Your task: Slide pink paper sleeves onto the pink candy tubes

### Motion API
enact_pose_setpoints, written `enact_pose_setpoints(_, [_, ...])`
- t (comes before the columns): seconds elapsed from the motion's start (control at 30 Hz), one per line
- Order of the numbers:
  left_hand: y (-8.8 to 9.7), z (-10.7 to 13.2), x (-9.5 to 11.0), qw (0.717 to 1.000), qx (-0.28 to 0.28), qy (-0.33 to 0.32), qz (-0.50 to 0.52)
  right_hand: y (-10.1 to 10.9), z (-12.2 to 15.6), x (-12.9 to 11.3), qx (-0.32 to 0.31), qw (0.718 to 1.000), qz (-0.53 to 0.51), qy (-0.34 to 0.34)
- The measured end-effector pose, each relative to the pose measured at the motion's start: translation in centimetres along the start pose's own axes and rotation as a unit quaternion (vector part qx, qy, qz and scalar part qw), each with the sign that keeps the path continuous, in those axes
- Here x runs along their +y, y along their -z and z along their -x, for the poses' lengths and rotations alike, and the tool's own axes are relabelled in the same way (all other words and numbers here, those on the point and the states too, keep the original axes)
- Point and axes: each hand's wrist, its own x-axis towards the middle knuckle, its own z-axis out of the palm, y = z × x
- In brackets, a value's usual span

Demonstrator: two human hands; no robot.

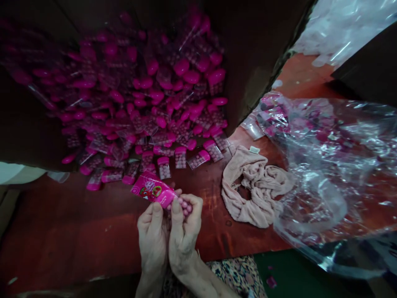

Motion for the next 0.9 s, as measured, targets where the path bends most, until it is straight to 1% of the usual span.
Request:
enact_pose_setpoints(0.07, [-0.4,0.2,0.2,0.999,-0.018,0.018,0.033,0.4,-0.1,0.5,-0.008,0.996,0.032,0.083])
enact_pose_setpoints(0.1, [-0.5,0.2,0.4,0.998,-0.028,0.026,0.052,0.6,-0.1,0.7,-0.024,0.993,0.04,0.105])
enact_pose_setpoints(0.13, [-0.6,0.0,0.6,0.996,-0.037,0.029,0.07,0.7,-0.2,0.8,-0.041,0.991,0.045,0.115])
enact_pose_setpoints(0.2, [-0.4,-0.4,1.0,0.995,-0.047,0.021,0.087,0.7,-0.4,0.6,-0.078,0.99,0.054,0.108])
enact_pose_setpoints(0.27, [0.1,-0.9,1.2,0.996,-0.043,0.014,0.083,0.6,-0.5,0.1,-0.131,0.988,0.055,0.066])
enact_pose_setpoints(0.33, [0.8,-1.3,1.4,0.997,-0.028,0.012,0.072,0.5,-0.6,-0.5,-0.201,0.979,0.034,-0.012])
enact_pose_setpoints(0.4, [1.3,-1.6,1.4,0.997,-0.02,0.01,0.068,0.4,-0.6,-1.0,-0.252,0.964,0.0,-0.086])
enact_pose_setpoints(0.47, [1.6,-1.5,1.4,0.997,-0.034,0.01,0.064,0.4,-0.5,-1.3,-0.267,0.956,-0.028,-0.122])
enact_pose_setpoints(0.6, [1.6,-1.0,1.7,0.992,-0.115,0.025,0.048,0.7,0.0,-1.8,-0.269,0.946,-0.091,-0.155])
enact_pose_setpoints(0.67, [1.6,-0.8,1.8,0.989,-0.136,0.033,0.043,0.8,0.2,-2.1,-0.27,0.943,-0.105,-0.166])
enact_pose_setpoints(0.73, [1.7,-0.8,2.0,0.988,-0.147,0.034,0.046,0.9,0.4,-2.3,-0.262,0.953,-0.061,-0.138])
enact_pose_setpoints(0.77, [1.8,-0.9,2.1,0.987,-0.154,0.029,0.049,0.9,0.4,-2.3,-0.258,0.96,-0.02,-0.105])
enact_pose_setpoints(0.83, [2.2,-1.3,2.2,0.985,-0.163,0.012,0.057,0.8,0.4,-2.2,-0.25,0.966,0.07,-0.004])
enact_pose_setpoints(0.9, [2.4,-1.6,2.2,0.985,-0.162,-0.011,0.063,0.7,0.2,-1.8,-0.236,0.953,0.141,0.125])
